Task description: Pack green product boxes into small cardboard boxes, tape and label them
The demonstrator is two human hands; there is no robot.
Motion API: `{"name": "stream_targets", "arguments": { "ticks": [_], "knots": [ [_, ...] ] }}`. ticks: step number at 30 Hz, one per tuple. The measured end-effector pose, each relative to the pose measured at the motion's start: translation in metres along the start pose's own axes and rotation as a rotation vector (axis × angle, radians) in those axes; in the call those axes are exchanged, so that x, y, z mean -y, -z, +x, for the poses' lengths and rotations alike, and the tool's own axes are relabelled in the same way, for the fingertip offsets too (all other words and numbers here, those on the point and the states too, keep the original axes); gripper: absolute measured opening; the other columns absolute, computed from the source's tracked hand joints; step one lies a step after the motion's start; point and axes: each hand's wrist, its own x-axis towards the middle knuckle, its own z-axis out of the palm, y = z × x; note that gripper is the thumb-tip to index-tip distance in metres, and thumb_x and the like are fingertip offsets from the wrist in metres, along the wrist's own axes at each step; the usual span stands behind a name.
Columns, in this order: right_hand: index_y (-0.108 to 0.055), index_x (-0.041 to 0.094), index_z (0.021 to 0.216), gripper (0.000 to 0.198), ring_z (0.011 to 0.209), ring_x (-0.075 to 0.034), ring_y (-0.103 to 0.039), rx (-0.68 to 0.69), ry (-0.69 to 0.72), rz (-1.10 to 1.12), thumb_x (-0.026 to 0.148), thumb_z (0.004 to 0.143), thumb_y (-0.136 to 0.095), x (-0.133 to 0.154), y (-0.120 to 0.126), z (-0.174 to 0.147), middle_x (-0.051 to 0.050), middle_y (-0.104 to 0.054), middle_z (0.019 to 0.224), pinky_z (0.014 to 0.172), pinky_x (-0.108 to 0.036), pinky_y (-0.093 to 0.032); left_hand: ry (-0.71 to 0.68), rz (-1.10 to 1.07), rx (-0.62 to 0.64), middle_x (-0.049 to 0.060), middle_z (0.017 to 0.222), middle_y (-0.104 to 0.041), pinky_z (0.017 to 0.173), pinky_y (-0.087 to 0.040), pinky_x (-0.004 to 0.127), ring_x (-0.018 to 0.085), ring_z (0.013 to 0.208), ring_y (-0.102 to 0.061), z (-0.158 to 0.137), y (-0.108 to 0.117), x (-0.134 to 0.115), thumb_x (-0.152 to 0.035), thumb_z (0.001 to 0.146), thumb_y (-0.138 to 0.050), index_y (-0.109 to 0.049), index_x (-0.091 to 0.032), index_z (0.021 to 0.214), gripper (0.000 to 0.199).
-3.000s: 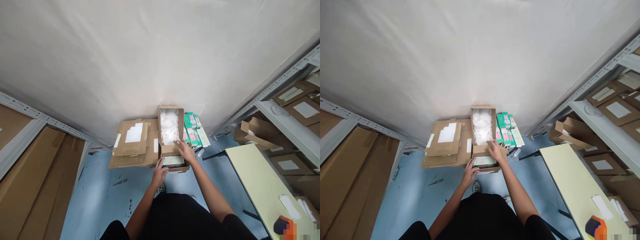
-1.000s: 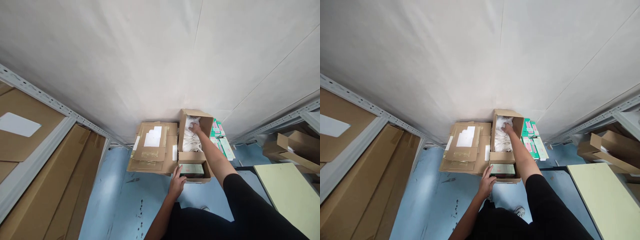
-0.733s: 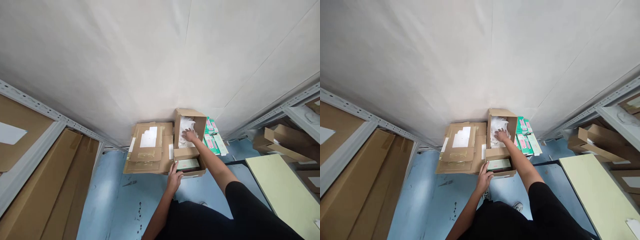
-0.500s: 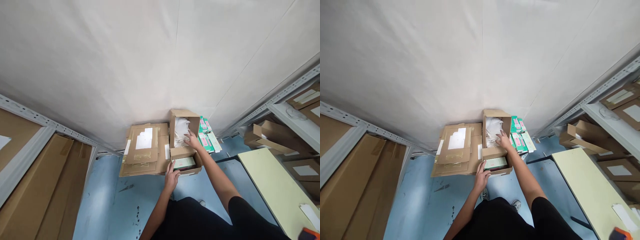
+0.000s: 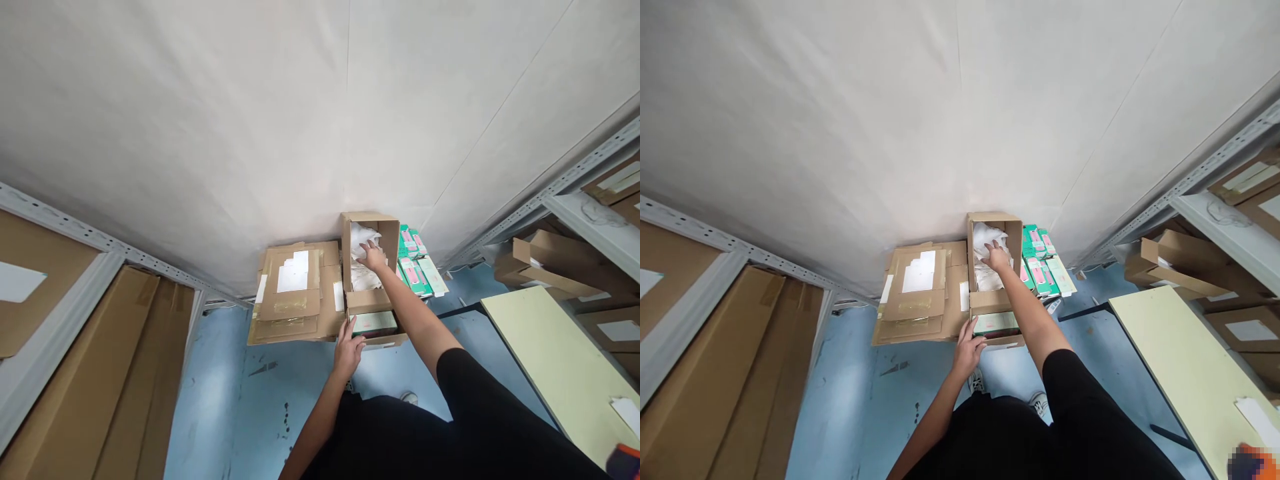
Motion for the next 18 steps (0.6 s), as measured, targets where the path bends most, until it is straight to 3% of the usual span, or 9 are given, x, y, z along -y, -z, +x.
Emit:
{"name": "stream_targets", "arguments": {
  "ticks": [4,9,14,18],
  "knots": [
    [-0.071,0.019,0.130,0.039,0.115,-0.026,-0.066,0.082,-0.003,-0.083,0.023,0.093,-0.063,0.012,-0.007,0.000,-0.015,-0.069,0.131,0.096,-0.030,-0.049,0.012,0.011,-0.010,0.001,0.167,-0.039,0.121,-0.042,0.054,0.033,0.155,-0.031,0.004,0.004,-0.004,-0.014,0.092,-0.064,-0.080,-0.024,0.097,0.020],
    [-0.078,0.014,0.111,0.033,0.102,-0.024,-0.069,0.035,-0.021,-0.108,0.013,0.096,-0.049,0.009,-0.002,-0.017,-0.017,-0.075,0.117,0.086,-0.028,-0.047,0.015,0.006,-0.043,0.000,0.166,-0.040,0.122,-0.041,0.056,0.033,0.155,-0.030,0.007,0.003,-0.006,-0.012,0.092,-0.063,-0.080,-0.025,0.094,0.021],
    [-0.079,0.015,0.102,0.030,0.094,-0.022,-0.069,-0.152,0.035,-0.009,0.012,0.094,-0.051,-0.004,0.015,-0.042,-0.013,-0.077,0.109,0.082,-0.026,-0.047,0.010,-0.004,-0.077,0.001,0.166,-0.041,0.120,-0.043,0.057,0.033,0.154,-0.032,0.007,-0.003,-0.003,-0.012,0.091,-0.063,-0.081,-0.024,0.095,0.022],
    [-0.077,0.017,0.094,0.025,0.089,-0.022,-0.069,-0.367,0.174,0.187,0.012,0.092,-0.053,-0.017,0.027,-0.079,-0.011,-0.076,0.097,0.082,-0.028,-0.050,0.002,0.010,-0.095,0.000,0.166,-0.041,0.120,-0.044,0.056,0.032,0.153,-0.032,0.006,-0.007,-0.002,-0.012,0.091,-0.063,-0.080,-0.024,0.094,0.022]
  ]
}}
